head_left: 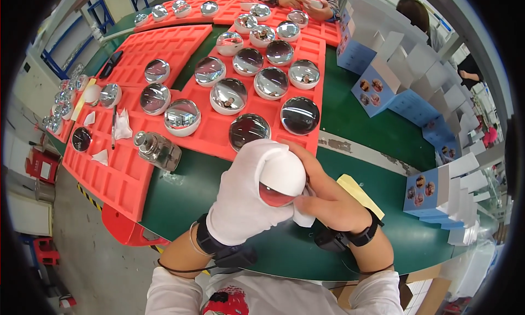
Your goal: The person wipes a camera lens with a cloth, peels a sticker from a sheet, and applies it to the camera body. They then wipe the camera again and place it into a box.
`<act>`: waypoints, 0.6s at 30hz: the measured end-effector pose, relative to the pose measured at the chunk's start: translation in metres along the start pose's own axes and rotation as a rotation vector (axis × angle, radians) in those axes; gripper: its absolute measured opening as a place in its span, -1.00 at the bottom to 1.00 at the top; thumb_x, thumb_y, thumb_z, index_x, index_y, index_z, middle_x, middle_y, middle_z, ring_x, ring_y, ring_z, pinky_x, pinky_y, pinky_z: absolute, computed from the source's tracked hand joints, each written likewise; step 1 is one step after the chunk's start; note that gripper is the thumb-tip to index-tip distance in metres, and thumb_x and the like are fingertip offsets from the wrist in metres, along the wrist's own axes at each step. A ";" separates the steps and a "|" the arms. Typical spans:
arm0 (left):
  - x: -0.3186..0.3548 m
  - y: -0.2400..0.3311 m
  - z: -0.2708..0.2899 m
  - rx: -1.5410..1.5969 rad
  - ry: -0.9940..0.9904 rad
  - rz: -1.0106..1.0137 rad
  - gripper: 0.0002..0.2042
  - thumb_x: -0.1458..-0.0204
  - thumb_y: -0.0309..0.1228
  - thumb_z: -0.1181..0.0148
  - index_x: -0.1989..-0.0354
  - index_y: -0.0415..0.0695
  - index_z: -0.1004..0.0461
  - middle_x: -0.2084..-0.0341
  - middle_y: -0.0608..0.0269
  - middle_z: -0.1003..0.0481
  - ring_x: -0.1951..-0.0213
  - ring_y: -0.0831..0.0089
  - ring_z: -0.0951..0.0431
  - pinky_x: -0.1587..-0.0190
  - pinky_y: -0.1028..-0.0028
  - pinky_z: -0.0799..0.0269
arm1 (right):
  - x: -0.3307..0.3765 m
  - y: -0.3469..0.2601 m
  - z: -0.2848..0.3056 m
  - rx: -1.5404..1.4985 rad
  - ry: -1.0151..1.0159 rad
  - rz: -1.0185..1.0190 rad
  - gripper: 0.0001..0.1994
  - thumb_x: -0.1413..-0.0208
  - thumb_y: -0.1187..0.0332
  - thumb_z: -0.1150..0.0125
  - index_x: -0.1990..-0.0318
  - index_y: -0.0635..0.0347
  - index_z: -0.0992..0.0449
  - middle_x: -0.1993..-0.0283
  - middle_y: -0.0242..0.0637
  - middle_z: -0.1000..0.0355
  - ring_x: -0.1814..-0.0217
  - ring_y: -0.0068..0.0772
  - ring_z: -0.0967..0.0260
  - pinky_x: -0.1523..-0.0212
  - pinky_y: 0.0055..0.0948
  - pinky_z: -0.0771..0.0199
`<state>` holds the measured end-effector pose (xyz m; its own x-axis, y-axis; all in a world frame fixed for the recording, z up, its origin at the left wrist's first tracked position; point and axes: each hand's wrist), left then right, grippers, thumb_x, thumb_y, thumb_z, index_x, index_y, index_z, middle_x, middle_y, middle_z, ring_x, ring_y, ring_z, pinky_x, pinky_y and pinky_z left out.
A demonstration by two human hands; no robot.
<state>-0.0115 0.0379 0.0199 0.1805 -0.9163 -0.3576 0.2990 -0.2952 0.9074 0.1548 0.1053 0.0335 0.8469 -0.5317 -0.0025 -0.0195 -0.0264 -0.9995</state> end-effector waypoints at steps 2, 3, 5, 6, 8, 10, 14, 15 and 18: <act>0.002 0.005 0.001 -0.053 -0.006 -0.015 -0.34 0.43 -0.50 -0.47 0.01 -0.14 -0.34 0.12 0.11 -0.42 0.09 0.23 -0.53 0.08 0.37 -0.46 | 0.004 0.000 -0.005 0.013 0.009 0.009 -0.28 -0.05 0.54 0.03 -0.37 0.26 0.18 -0.31 -0.10 -0.01 -0.37 -0.30 0.03 -0.33 -0.39 0.07; 0.006 0.006 0.001 -0.050 -0.006 -0.012 -0.34 0.43 -0.50 -0.47 0.01 -0.14 -0.34 0.12 0.11 -0.42 0.09 0.23 -0.53 0.08 0.37 -0.46 | 0.005 0.000 -0.008 -0.006 0.009 -0.018 -0.26 -0.01 0.52 0.03 -0.38 0.25 0.18 -0.33 -0.13 0.01 -0.40 -0.32 0.08 -0.34 -0.39 0.12; 0.009 0.005 0.001 -0.098 0.007 -0.057 -0.34 0.43 -0.50 -0.47 0.01 -0.12 -0.34 0.10 0.11 -0.41 0.10 0.20 -0.52 0.09 0.36 -0.46 | 0.001 -0.001 -0.009 -0.026 0.010 -0.050 -0.21 0.05 0.49 0.03 -0.39 0.25 0.19 -0.36 -0.18 0.05 -0.44 -0.35 0.17 -0.37 -0.38 0.22; 0.008 0.004 0.001 -0.122 0.015 -0.080 -0.34 0.43 -0.50 -0.47 0.01 -0.12 -0.34 0.10 0.11 -0.40 0.10 0.19 -0.52 0.09 0.36 -0.46 | 0.000 -0.002 -0.008 -0.017 0.009 -0.041 -0.21 0.05 0.49 0.03 -0.39 0.25 0.19 -0.36 -0.18 0.05 -0.44 -0.35 0.17 -0.37 -0.38 0.22; 0.003 0.001 0.000 -0.115 0.014 -0.095 -0.34 0.43 -0.49 -0.47 0.01 -0.12 -0.34 0.09 0.10 -0.40 0.10 0.18 -0.52 0.09 0.36 -0.46 | -0.001 -0.001 -0.004 -0.012 0.019 -0.049 -0.21 0.03 0.46 -0.01 -0.39 0.25 0.20 -0.35 -0.18 0.04 -0.43 -0.34 0.16 -0.36 -0.38 0.20; 0.003 -0.001 -0.001 -0.101 0.005 -0.085 -0.34 0.42 -0.48 -0.47 0.01 -0.11 -0.34 0.08 0.09 -0.39 0.11 0.16 -0.52 0.09 0.35 -0.47 | 0.000 0.000 -0.004 -0.015 0.017 -0.059 -0.21 0.02 0.45 -0.02 -0.39 0.25 0.20 -0.35 -0.17 0.03 -0.43 -0.34 0.15 -0.36 -0.38 0.20; 0.003 -0.003 -0.002 -0.099 0.042 -0.110 -0.36 0.41 -0.47 -0.46 0.02 -0.12 -0.34 0.11 0.09 -0.41 0.13 0.16 -0.53 0.11 0.35 -0.47 | 0.001 0.001 -0.004 0.020 0.026 -0.048 -0.22 0.00 0.45 -0.03 -0.38 0.27 0.19 -0.36 -0.13 0.04 -0.43 -0.32 0.17 -0.38 -0.35 0.25; 0.003 -0.003 -0.003 -0.100 0.042 -0.104 -0.36 0.41 -0.47 -0.46 0.02 -0.12 -0.34 0.11 0.09 -0.41 0.13 0.16 -0.53 0.11 0.35 -0.47 | 0.001 0.000 -0.003 0.124 0.062 0.007 -0.27 0.02 0.46 -0.04 -0.35 0.27 0.08 -0.31 -0.12 -0.04 -0.37 -0.32 0.05 -0.33 -0.36 0.13; 0.003 0.000 -0.002 -0.096 0.032 -0.046 -0.37 0.40 -0.47 -0.46 0.02 -0.13 -0.34 0.15 0.10 -0.43 0.15 0.17 -0.54 0.13 0.35 -0.48 | 0.004 -0.005 -0.002 0.328 0.131 0.113 -0.36 0.05 0.48 -0.05 -0.28 0.28 -0.12 -0.21 -0.11 -0.21 -0.25 -0.31 -0.17 -0.23 -0.39 -0.10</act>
<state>-0.0094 0.0355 0.0181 0.1937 -0.8928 -0.4067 0.3960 -0.3081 0.8650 0.1565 0.1014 0.0390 0.7737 -0.6201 -0.1300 0.0806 0.2998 -0.9506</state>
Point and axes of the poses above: each hand's wrist, its own x-axis away from the middle knuckle, its own z-axis out of the back of the hand, y = z × x
